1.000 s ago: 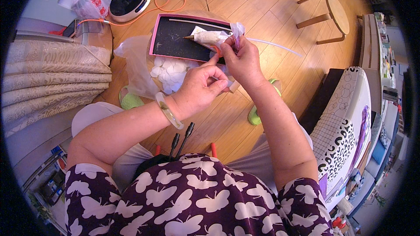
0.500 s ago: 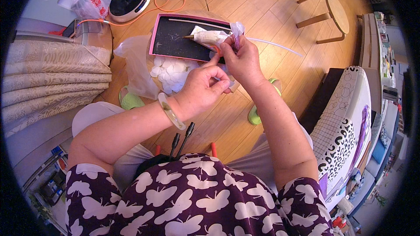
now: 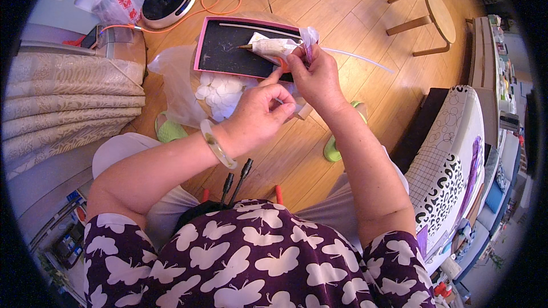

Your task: The person assembles a craft flower by applying glue to small white petals and attaching them to a central stem by hand.

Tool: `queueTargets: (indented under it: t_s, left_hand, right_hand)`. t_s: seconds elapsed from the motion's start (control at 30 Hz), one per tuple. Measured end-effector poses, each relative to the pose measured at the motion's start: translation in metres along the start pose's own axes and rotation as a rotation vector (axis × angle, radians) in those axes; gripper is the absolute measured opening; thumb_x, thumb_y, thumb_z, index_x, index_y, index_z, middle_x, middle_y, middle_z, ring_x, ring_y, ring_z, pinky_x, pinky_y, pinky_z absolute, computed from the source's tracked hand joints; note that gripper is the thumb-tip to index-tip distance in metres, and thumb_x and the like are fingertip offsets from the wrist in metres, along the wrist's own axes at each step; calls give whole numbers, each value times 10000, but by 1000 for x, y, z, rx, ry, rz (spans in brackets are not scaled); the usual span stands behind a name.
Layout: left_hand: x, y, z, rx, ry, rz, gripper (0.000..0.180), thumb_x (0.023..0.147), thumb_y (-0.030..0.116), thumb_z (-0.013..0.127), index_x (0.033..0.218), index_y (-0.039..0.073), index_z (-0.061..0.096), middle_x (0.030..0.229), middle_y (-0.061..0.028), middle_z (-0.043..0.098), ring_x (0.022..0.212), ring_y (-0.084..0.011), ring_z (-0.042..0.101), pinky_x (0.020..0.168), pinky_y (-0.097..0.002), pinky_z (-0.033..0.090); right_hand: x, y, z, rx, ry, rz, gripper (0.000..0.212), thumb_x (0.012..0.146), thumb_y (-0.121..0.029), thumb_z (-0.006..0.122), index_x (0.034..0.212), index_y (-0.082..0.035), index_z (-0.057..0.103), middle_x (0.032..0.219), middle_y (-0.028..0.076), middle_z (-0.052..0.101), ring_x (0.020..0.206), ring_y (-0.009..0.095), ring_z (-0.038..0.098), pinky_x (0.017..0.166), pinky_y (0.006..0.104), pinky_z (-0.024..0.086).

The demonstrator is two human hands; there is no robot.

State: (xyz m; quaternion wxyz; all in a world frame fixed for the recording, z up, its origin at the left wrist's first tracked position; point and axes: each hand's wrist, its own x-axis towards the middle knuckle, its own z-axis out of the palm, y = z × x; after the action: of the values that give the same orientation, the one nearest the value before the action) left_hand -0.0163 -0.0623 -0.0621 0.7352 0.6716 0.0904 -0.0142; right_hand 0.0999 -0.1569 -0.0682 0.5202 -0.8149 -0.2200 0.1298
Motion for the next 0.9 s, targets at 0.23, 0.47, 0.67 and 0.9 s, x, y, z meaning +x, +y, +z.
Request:
queueTargets:
  t_s: [0.23,0.47,0.67,0.9]
  left_hand:
    - [1,8,-31,172,56,153,56,772,39,577,805,-6,579,935,-172,612,632,-46,529,571,-204,436]
    - [31,34,-101,134,273,-223,86,769,71,617,807,-4,596,712,-38,603,593,-76,568,516,-193,464]
    - [43,19,-113,338,351,-275,73,767,39,600,807,-22,597,697,-60,607,574,-93,579,494,-199,462]
    - [50,8,-110,406,377,-244,67,776,18,562,818,-26,590,718,-72,607,574,-105,582,494,-215,464]
  right_hand:
    - [0,-1,2,29,0,0,119,741,-113,603,718,-18,535,592,129,557,539,229,548,513,328,427]
    - [1,1,0,-30,-13,-9,125,746,-120,604,726,-17,538,602,134,555,543,234,544,519,327,426]
    - [0,0,-1,7,-13,25,131,750,-127,603,732,-14,541,600,134,553,545,232,544,520,330,424]
    - [1,4,1,9,-13,20,125,746,-123,604,726,-17,541,599,132,555,539,225,541,519,328,423]
